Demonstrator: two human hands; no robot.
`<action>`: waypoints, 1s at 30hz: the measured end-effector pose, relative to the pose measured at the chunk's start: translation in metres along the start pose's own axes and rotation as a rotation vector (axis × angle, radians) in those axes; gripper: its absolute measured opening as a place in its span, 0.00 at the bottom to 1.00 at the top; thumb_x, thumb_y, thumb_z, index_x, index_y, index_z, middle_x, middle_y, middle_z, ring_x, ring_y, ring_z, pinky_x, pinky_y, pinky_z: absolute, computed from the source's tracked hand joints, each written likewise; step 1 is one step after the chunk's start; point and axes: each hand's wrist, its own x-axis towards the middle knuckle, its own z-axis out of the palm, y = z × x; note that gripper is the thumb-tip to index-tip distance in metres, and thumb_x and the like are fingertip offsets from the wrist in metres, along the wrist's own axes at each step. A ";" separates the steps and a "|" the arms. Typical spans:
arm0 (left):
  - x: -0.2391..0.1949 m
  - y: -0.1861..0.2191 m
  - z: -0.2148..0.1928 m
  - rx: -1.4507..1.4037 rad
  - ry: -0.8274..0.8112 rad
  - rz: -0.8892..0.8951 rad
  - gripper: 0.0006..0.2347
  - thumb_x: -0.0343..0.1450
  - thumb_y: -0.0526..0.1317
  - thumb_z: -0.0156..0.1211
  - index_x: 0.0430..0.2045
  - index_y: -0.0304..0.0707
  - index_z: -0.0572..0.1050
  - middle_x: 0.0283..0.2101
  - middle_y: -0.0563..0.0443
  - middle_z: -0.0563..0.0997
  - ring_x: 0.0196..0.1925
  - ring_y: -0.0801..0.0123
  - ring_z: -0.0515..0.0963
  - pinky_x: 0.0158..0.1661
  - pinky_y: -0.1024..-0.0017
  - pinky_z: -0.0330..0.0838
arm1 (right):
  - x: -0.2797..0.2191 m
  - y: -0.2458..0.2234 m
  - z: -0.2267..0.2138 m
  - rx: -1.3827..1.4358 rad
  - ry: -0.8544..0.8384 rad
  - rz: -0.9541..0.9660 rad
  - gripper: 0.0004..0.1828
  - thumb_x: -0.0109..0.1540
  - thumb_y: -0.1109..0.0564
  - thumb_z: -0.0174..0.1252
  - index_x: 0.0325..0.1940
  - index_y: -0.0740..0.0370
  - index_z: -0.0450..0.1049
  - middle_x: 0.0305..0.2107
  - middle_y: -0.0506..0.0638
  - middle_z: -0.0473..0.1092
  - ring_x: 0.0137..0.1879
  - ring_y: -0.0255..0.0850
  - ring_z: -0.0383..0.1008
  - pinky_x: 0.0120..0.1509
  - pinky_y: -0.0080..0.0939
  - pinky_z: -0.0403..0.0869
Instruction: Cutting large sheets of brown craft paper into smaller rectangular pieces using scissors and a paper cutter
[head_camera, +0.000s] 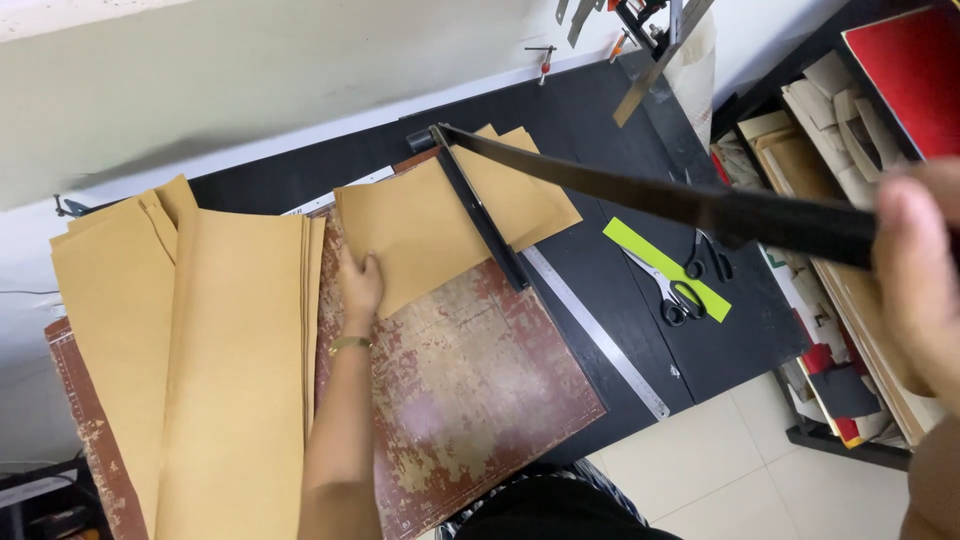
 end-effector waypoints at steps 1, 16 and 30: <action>0.007 -0.004 0.013 -0.025 0.034 0.026 0.21 0.75 0.35 0.48 0.65 0.28 0.60 0.62 0.33 0.75 0.62 0.46 0.76 0.64 0.60 0.66 | -0.005 -0.012 -0.005 0.110 -0.007 -0.013 0.16 0.83 0.65 0.47 0.61 0.85 0.75 0.46 0.69 0.72 0.52 0.58 0.72 0.66 0.52 0.68; 0.015 -0.024 0.024 0.023 0.069 0.008 0.24 0.75 0.39 0.50 0.66 0.28 0.59 0.61 0.31 0.75 0.62 0.49 0.77 0.63 0.64 0.67 | -0.398 0.011 0.298 0.130 -0.113 0.319 0.24 0.59 0.47 0.65 0.60 0.41 0.75 0.43 0.39 0.81 0.33 0.33 0.82 0.38 0.37 0.78; 0.020 -0.027 0.024 0.054 0.023 0.048 0.16 0.75 0.37 0.50 0.56 0.32 0.64 0.57 0.30 0.76 0.57 0.42 0.78 0.58 0.56 0.70 | -0.170 0.055 0.093 -0.218 -0.018 0.024 0.19 0.66 0.45 0.55 0.53 0.58 0.80 0.26 0.56 0.64 0.31 0.54 0.64 0.39 0.54 0.60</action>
